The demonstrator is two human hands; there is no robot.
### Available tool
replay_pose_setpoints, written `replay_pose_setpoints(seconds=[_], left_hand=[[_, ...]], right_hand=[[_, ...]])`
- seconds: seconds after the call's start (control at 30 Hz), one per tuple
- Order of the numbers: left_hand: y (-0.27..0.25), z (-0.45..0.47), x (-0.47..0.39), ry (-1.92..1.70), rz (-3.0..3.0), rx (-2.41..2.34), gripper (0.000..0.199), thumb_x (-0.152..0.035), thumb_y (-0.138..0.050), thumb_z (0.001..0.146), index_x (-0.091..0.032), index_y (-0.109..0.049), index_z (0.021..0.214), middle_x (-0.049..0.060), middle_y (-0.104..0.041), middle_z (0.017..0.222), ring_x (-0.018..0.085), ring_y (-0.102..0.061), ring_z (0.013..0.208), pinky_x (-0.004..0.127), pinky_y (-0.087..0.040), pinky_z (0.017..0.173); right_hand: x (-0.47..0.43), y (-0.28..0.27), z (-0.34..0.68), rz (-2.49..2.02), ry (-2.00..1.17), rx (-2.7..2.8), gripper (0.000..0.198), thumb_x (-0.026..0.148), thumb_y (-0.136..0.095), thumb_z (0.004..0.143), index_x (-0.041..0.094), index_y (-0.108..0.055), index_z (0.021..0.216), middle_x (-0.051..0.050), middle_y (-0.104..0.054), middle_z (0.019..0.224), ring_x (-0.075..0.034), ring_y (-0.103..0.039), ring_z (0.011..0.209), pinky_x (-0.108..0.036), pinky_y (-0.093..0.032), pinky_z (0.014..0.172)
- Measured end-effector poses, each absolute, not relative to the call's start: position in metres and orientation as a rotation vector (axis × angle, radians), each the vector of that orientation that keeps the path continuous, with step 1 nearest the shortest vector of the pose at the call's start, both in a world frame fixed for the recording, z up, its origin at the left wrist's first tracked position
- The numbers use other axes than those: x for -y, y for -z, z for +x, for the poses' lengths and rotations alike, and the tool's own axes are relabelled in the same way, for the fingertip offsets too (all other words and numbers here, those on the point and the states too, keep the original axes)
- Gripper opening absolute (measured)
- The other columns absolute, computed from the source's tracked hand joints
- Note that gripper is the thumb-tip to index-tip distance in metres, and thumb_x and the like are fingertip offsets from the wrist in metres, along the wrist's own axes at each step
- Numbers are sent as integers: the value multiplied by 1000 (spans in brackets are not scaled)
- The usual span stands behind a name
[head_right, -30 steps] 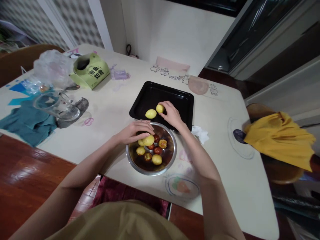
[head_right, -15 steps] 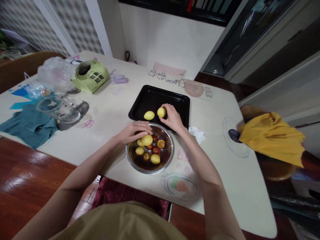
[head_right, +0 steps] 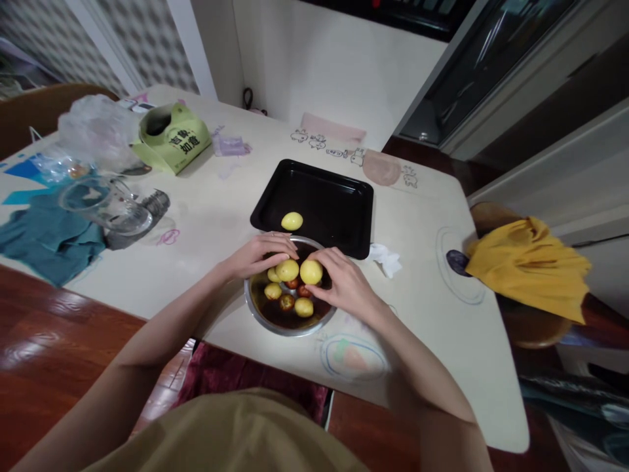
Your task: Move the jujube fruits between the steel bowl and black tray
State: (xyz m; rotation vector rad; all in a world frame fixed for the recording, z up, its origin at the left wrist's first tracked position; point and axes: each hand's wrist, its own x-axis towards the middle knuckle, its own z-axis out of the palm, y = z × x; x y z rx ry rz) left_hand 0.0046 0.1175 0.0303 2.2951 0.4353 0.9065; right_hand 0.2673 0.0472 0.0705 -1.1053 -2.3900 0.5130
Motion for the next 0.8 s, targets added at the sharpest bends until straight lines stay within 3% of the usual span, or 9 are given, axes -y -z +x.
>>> replay_pose_setpoints(seconds=[0.2,0.43,0.67,0.8], left_hand=[[-31,3,-117,-889,2294,-443,34,-35,-48,112,-19,-78,110,10,-81,112,24,-75,110,42,-53,111],[-33,3,-117,-875,2295,-435,33,-33,-48,112,-18,-77,111,10,-81,111,24,-74,110,43,-52,112],[-31,3,-117,-879,2311,-437,33,-35,-48,112,-19,-77,112,10,-81,113,24,-74,110,44,-52,113],[-32,3,-117,-859,2316,-439,33,-33,-48,112,-18,-77,111,10,-81,112,24,-74,111,44,-52,112]], right_hand=[[-46,-72,265,-1105,-541,2426,33,39,-80,94,25,-61,116,-10,-73,119,-31,-68,106,-48,-59,94],[-45,-70,265,-1110,-517,2447,40,43,-80,94,25,-61,124,-12,-72,126,-33,-68,112,-51,-58,101],[-42,-78,267,-1155,-645,2407,30,34,-77,94,25,-62,118,-9,-74,112,-29,-70,100,-43,-59,87],[-44,-79,270,-1150,-713,2434,30,37,-77,94,24,-66,118,-9,-76,112,-28,-73,102,-44,-59,90]])
